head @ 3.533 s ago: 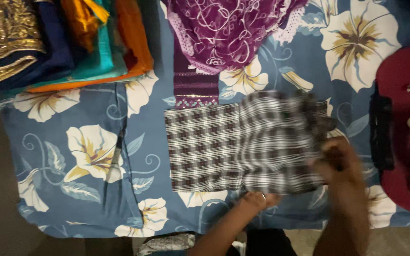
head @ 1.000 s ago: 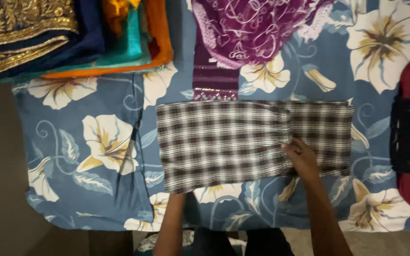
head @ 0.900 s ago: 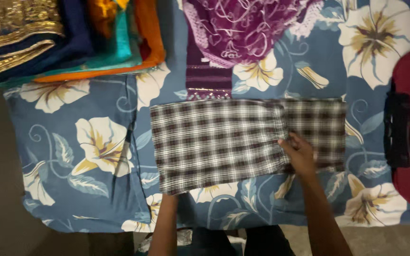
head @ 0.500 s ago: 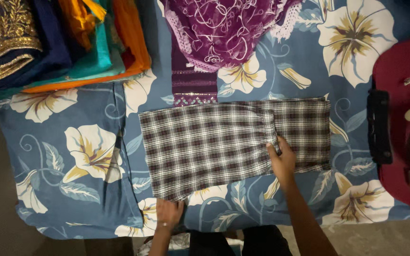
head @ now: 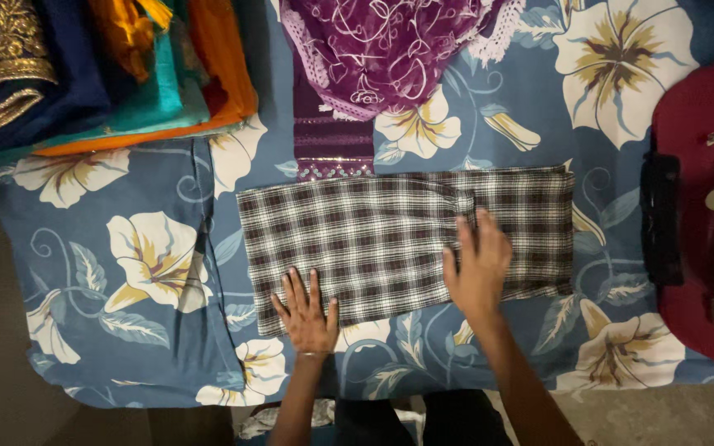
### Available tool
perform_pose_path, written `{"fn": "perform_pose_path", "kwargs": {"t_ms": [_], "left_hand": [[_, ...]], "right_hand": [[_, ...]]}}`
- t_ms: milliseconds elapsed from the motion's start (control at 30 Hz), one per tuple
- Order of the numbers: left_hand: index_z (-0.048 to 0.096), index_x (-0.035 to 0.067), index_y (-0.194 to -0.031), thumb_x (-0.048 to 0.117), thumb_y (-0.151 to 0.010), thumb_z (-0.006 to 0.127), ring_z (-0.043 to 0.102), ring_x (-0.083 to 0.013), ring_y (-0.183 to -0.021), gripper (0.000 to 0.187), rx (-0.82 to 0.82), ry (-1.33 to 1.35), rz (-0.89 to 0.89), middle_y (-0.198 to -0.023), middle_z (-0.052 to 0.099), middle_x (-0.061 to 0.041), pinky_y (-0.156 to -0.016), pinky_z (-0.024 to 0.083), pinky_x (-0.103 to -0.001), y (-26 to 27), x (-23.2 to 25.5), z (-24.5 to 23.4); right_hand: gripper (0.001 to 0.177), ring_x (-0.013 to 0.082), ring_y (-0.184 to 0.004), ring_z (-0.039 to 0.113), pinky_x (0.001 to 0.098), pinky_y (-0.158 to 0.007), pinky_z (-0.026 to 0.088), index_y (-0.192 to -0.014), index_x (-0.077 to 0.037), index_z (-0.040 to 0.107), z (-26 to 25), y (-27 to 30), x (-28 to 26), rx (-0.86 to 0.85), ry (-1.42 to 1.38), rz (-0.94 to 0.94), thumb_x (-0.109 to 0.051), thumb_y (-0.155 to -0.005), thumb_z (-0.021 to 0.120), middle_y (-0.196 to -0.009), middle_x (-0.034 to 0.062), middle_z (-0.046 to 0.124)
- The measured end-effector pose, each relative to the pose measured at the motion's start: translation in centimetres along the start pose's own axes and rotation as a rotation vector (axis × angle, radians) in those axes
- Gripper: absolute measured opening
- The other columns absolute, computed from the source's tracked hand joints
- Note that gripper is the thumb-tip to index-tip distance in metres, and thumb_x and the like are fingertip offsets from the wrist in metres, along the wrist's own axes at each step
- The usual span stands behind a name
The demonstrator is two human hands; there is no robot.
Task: The person folds a plaid shirt and a pair of plaid trousers on a bed, smooths the fabric by hand, and places the folded shirt into an open suitcase.
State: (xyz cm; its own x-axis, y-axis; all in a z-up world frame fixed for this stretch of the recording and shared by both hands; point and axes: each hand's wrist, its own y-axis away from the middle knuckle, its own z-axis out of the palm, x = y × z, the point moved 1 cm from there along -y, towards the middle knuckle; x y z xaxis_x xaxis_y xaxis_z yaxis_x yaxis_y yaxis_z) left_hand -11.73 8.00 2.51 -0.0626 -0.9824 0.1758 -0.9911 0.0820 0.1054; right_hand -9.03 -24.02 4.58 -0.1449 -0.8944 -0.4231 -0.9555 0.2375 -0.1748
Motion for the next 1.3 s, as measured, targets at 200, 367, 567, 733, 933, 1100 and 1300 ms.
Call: {"fn": "perform_pose_path", "kwargs": {"t_ms": [200, 367, 567, 733, 933, 1100, 1300], "left_hand": [[0.033, 0.015, -0.16, 0.045, -0.095, 0.052, 0.015, -0.0392, -0.157, 0.074, 0.0, 0.084, -0.005, -0.169, 0.017, -0.021, -0.123, 0.001, -0.065, -0.6, 0.5, 0.0], [0.033, 0.012, -0.16, 0.032, -0.094, 0.06, 0.017, -0.0395, -0.162, 0.074, 0.213, 0.217, 0.105, -0.172, 0.021, -0.021, -0.13, 0.003, -0.065, -2.5, 7.1, -0.4], [0.013, 0.016, -0.164, 0.053, -0.099, 0.05, 0.003, -0.039, -0.158, 0.083, -0.327, 0.263, 0.408, -0.172, 0.0, -0.024, -0.125, 0.004, -0.061, -5.4, 21.2, 3.6], [0.008, 0.019, -0.162, 0.064, -0.09, 0.055, -0.002, -0.0371, -0.156, 0.097, -0.445, 0.128, 0.385, -0.168, -0.005, -0.023, -0.118, -0.003, -0.069, -6.7, 24.2, 3.7], [0.01, 0.011, -0.165, 0.066, -0.078, 0.065, -0.002, -0.041, -0.158, 0.117, -0.468, 0.033, 0.418, -0.169, -0.002, -0.027, -0.121, -0.001, -0.068, -6.1, 23.8, 4.3], [0.014, -0.001, -0.16, 0.064, -0.078, 0.069, 0.01, -0.0494, -0.156, 0.119, -0.172, 0.327, 0.408, -0.166, 0.009, -0.035, -0.119, 0.009, -0.07, -5.2, 24.8, 5.2], [0.019, 0.012, -0.161, 0.045, -0.081, 0.073, 0.04, -0.0489, -0.133, 0.102, -0.285, 0.213, 0.122, -0.153, 0.028, -0.03, -0.105, 0.038, -0.061, -7.9, 28.2, 4.8]], "right_hand": [[0.062, 0.0401, -0.149, 0.03, 0.0595, -0.115, 0.024, -0.149, -0.008, 0.051, 0.8, -1.6, 2.5, -0.273, -0.103, -0.161, -0.036, -0.096, 0.062, -0.163, 0.0195, 0.033], [0.052, 0.0377, -0.125, 0.054, 0.0502, -0.106, 0.043, -0.143, -0.002, 0.055, -1.8, 0.6, 11.3, 0.128, -0.182, 0.165, -0.028, -0.099, 0.067, -0.138, 0.0234, 0.057], [0.062, 0.0427, -0.124, 0.051, 0.0537, -0.107, 0.041, -0.146, 0.001, 0.054, -2.9, 3.4, 16.8, 0.11, 0.008, 0.288, -0.026, -0.094, 0.074, -0.134, 0.0239, 0.054], [0.063, 0.0439, -0.119, 0.048, 0.0553, -0.096, 0.037, -0.143, 0.001, 0.058, -3.9, 2.2, 13.2, 0.141, 0.253, 0.277, -0.025, -0.09, 0.08, -0.137, 0.0268, 0.053], [0.037, 0.0231, -0.101, 0.067, 0.0374, -0.082, 0.057, -0.126, -0.005, 0.067, -2.0, 0.1, 7.0, -0.174, -0.506, 0.457, -0.021, -0.093, 0.068, -0.121, 0.0108, 0.064], [0.041, 0.023, -0.096, 0.067, 0.0392, -0.083, 0.056, -0.129, -0.003, 0.066, 0.4, -0.3, 7.7, -0.136, -0.429, 0.428, -0.02, -0.092, 0.071, -0.117, 0.0122, 0.066], [0.047, 0.0353, -0.113, 0.065, 0.0482, -0.098, 0.05, -0.133, -0.007, 0.064, -2.2, 1.1, 11.3, 0.114, -0.027, 0.361, -0.023, -0.091, 0.073, -0.123, 0.0161, 0.067]]}}
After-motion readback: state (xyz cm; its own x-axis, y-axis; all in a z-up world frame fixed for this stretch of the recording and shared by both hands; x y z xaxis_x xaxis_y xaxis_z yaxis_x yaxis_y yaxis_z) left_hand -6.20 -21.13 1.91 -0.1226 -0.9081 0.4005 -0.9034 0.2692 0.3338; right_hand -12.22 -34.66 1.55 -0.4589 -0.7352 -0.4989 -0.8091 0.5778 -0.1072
